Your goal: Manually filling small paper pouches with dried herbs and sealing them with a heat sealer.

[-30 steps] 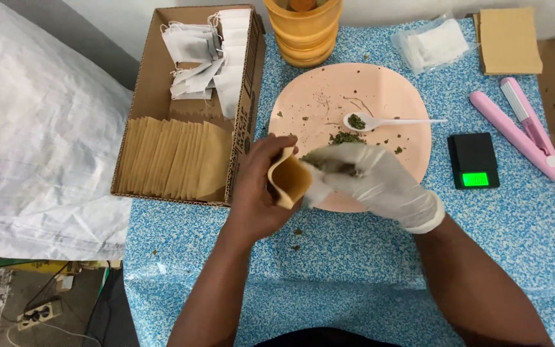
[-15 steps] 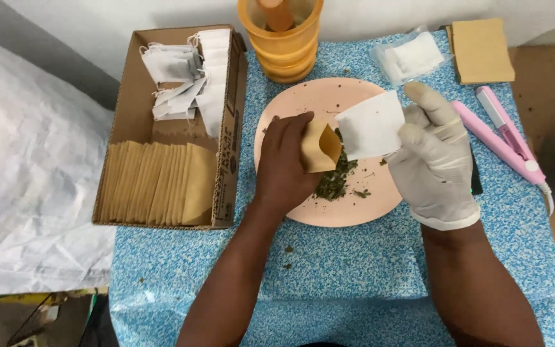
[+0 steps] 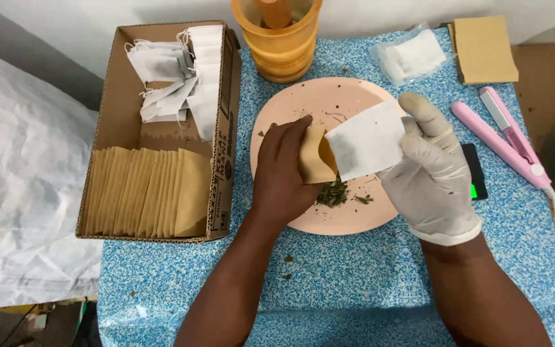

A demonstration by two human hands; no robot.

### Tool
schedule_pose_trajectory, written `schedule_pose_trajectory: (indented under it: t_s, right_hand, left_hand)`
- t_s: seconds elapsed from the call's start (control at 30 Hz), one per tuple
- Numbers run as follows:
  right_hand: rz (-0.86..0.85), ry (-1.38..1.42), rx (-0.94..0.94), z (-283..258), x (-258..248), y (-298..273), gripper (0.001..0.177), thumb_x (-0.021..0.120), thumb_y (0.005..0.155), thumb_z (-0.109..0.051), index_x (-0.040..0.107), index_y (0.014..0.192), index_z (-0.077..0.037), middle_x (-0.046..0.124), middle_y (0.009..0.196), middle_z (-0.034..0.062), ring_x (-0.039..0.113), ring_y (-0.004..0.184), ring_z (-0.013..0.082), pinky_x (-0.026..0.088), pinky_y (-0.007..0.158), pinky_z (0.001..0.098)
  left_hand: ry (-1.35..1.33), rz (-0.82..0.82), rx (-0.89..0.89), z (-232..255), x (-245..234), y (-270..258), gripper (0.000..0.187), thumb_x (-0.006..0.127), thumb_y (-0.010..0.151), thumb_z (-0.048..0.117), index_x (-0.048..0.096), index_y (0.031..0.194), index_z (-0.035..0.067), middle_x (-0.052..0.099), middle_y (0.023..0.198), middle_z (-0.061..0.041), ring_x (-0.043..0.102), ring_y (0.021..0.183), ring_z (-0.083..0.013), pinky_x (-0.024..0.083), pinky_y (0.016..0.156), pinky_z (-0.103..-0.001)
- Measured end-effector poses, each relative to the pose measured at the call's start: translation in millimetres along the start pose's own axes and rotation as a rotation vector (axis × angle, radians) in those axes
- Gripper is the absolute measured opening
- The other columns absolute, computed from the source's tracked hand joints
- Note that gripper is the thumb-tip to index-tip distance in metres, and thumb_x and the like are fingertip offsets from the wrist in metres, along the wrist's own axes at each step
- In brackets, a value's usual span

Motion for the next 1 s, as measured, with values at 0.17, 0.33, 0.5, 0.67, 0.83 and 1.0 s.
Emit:
schedule_pose_trajectory:
  t_s: [0.17,0.33,0.5,0.67,0.83,1.0]
  right_hand:
    - [0.013,0.001,0.010,3,-5,0,0.046,0.067,0.096,0.006,0.059,0.140,-0.001,0.075,0.113,0.0093,0.069,0.118,0.0249,0.059,0.099,0.0378]
    - [0.060,-0.031,0.004,4,-11,1,0.046,0.069,0.094,0.003,0.060,0.139,-0.003,0.076,0.108,0.0043,0.069,0.116,0.0215,0.057,0.102,0.0400]
    - [0.059,-0.042,-0.013,5,-16,0,0.047,0.068,0.095,0.005,0.060,0.140,-0.003,0.074,0.117,0.0073,0.068,0.120,0.0243,0.058,0.101,0.0412]
    - [0.030,-0.041,-0.026,6,-12,0,0.046,0.068,0.095,0.006,0.059,0.140,-0.001,0.073,0.119,0.0113,0.067,0.122,0.0270,0.058,0.103,0.0415]
    - [0.030,-0.105,-0.043,6,-8,1,0.046,0.071,0.092,0.006,0.061,0.137,0.000,0.074,0.113,0.0147,0.072,0.111,0.0281,0.061,0.100,0.0389]
    - [0.067,-0.183,-0.079,2,-11,0,0.044,0.069,0.093,0.005,0.059,0.136,0.002,0.070,0.093,0.0061,0.071,0.095,0.0183,0.062,0.097,0.0357]
  left_hand:
    - [-0.004,-0.013,0.004,3,-1,-1,0.081,0.082,0.072,0.017,0.046,0.144,0.006,0.055,0.134,-0.014,0.049,0.130,-0.0361,0.038,0.115,-0.052]
    - [-0.025,-0.056,0.027,8,1,0,0.088,0.085,0.072,0.018,0.041,0.147,0.006,0.052,0.136,-0.017,0.048,0.130,-0.0377,0.042,0.110,-0.053]
    - [-0.047,-0.081,0.007,8,2,1,0.088,0.082,0.074,0.020,0.038,0.149,0.005,0.052,0.140,-0.016,0.048,0.132,-0.0364,0.042,0.110,-0.051]
    - [-0.050,-0.078,0.000,9,1,2,0.084,0.080,0.075,0.020,0.040,0.147,0.004,0.053,0.138,-0.018,0.049,0.130,-0.0363,0.044,0.107,-0.050]
    - [-0.044,-0.059,0.002,8,0,1,0.087,0.082,0.069,0.013,0.042,0.146,0.005,0.053,0.135,-0.017,0.050,0.128,-0.0358,0.045,0.107,-0.049]
    - [-0.065,-0.076,-0.004,7,0,1,0.085,0.080,0.072,0.013,0.041,0.147,0.004,0.052,0.137,-0.017,0.050,0.129,-0.0361,0.044,0.108,-0.049]
Point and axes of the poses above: each hand's wrist, its own y-axis towards the middle knuckle, its own x-axis out of the palm, z = x × y, the point moved 10 cm from there along y, towards the middle knuckle
